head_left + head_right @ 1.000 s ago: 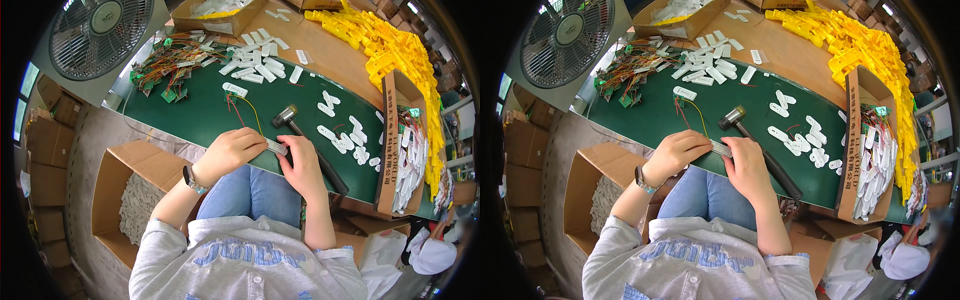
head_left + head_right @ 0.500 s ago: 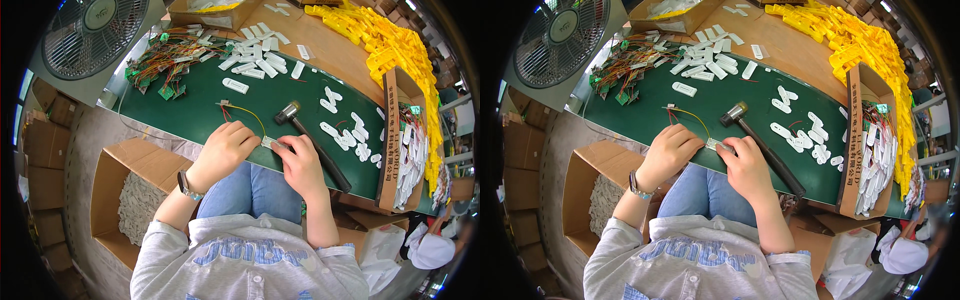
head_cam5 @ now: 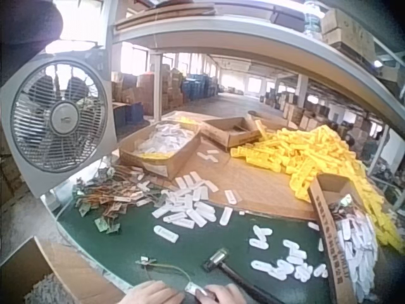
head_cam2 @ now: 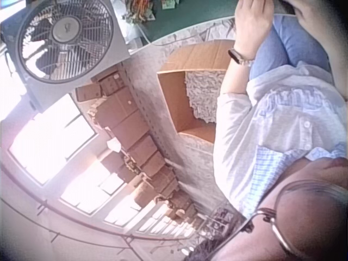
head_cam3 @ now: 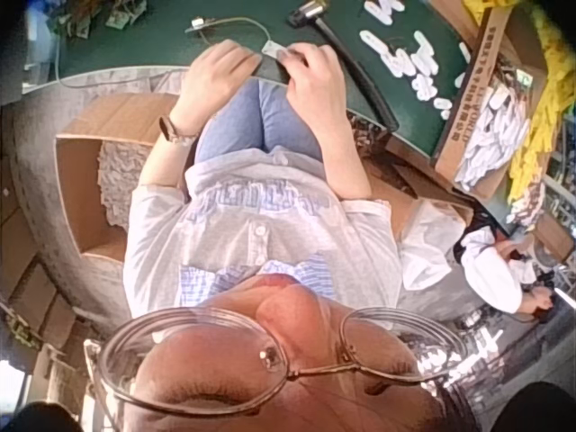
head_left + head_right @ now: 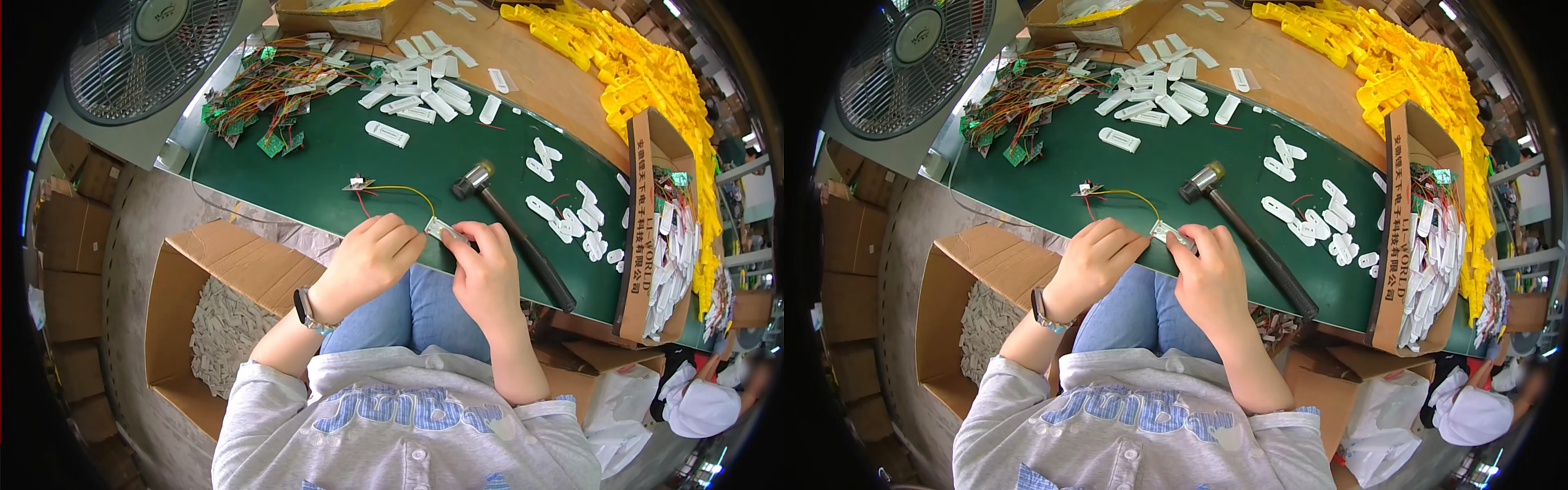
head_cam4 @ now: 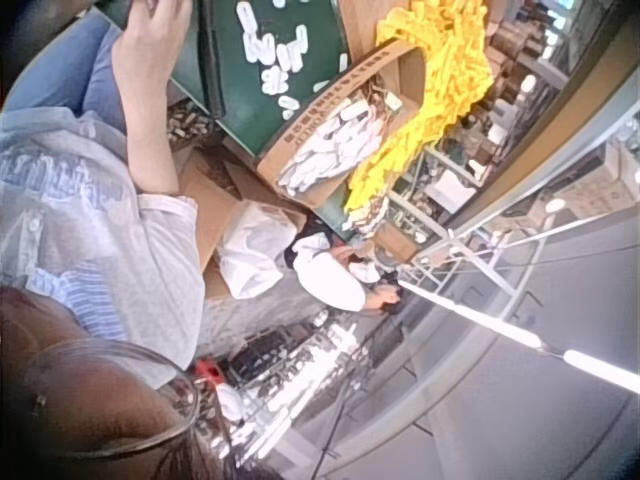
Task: The person assembles circuit boards, wiring harnesses, and adhesive strips onto plastic fixtures by hand, using a small hammer to secure components.
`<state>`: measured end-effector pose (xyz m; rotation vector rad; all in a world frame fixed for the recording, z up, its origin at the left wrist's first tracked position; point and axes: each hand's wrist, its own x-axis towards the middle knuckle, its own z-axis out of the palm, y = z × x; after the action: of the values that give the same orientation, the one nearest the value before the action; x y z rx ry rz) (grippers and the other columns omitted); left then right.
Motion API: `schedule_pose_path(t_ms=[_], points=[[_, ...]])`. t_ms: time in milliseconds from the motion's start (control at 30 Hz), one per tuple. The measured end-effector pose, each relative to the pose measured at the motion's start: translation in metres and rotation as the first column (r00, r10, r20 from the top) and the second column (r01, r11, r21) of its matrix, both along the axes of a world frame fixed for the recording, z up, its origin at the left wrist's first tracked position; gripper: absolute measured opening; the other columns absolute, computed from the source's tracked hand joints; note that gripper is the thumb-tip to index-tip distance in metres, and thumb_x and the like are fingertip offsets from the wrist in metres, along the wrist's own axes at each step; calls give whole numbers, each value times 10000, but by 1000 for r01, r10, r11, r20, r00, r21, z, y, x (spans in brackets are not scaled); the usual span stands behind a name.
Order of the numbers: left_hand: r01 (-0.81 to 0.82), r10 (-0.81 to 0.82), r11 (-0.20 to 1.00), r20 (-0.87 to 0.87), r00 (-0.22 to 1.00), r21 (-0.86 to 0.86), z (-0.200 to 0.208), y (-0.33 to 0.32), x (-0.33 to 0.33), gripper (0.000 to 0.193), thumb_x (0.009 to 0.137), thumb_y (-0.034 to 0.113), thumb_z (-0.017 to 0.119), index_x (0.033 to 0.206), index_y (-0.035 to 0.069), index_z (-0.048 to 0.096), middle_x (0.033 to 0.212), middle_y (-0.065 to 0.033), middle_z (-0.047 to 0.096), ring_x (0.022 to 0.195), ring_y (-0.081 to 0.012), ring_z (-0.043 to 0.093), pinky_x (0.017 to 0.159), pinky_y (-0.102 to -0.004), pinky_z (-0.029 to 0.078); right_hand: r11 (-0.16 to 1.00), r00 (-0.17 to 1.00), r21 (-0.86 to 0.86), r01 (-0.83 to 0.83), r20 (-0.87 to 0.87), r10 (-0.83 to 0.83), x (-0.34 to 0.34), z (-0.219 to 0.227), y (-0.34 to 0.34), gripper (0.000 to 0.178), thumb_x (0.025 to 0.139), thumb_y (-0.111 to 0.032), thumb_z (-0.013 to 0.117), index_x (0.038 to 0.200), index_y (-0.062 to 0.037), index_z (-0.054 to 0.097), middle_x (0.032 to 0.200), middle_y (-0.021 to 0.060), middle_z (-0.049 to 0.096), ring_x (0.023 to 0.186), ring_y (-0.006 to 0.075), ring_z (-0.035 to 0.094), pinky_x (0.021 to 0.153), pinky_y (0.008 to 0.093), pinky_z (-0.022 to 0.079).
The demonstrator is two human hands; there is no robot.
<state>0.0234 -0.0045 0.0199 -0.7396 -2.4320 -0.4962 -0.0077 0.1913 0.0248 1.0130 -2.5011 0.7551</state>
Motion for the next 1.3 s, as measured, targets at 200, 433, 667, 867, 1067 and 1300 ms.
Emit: schedule_pose_path(t_ms=[200,433,667,867,1067,1300], points=[[34,-33,998,30,999,-47,6,-4,-1,297,659,79,668,949,13,668,914,-54,625,827,-219,609,698,-342,538,1000,1000,-3,-24,-8,24,-3,0,3,336,687,72,657,1007,-13,713,1006,70,611,849,255,569,722,366,507],[86,-120,981,194,974,174,7,-4,-12,158,713,59,732,840,31,643,888,-63,612,834,-247,605,715,-359,533,991,992,-30,-128,-7,127,-12,-3,9,297,704,69,644,973,-37,714,972,57,612,830,239,575,712,358,502],[66,-134,959,232,963,277,9,-5,-22,228,728,109,768,882,22,625,892,-81,623,859,-293,608,753,-397,518,989,990,-51,-138,-7,137,-14,-3,11,306,697,66,642,973,-41,717,971,56,614,833,235,580,712,357,506],[161,-212,956,198,957,246,7,-10,-27,337,707,130,772,1003,20,654,957,-86,664,902,-306,623,800,-406,519,987,989,-62,-149,-1,149,-14,-4,11,299,697,61,646,968,-43,720,966,53,614,842,232,584,710,353,507],[174,-221,962,228,948,210,10,-7,-31,359,694,115,776,1024,15,676,999,-87,661,920,-292,607,804,-382,525,988,990,-58,-142,6,143,-14,-5,11,283,708,52,643,964,-40,720,963,51,615,848,231,586,717,354,510],[135,-190,961,224,956,240,4,-4,-28,374,693,113,782,1048,24,705,996,-71,635,927,-265,593,780,-365,529,987,989,-51,-149,14,150,-14,-4,11,276,723,44,646,976,-35,723,962,56,621,848,235,590,721,354,516]])
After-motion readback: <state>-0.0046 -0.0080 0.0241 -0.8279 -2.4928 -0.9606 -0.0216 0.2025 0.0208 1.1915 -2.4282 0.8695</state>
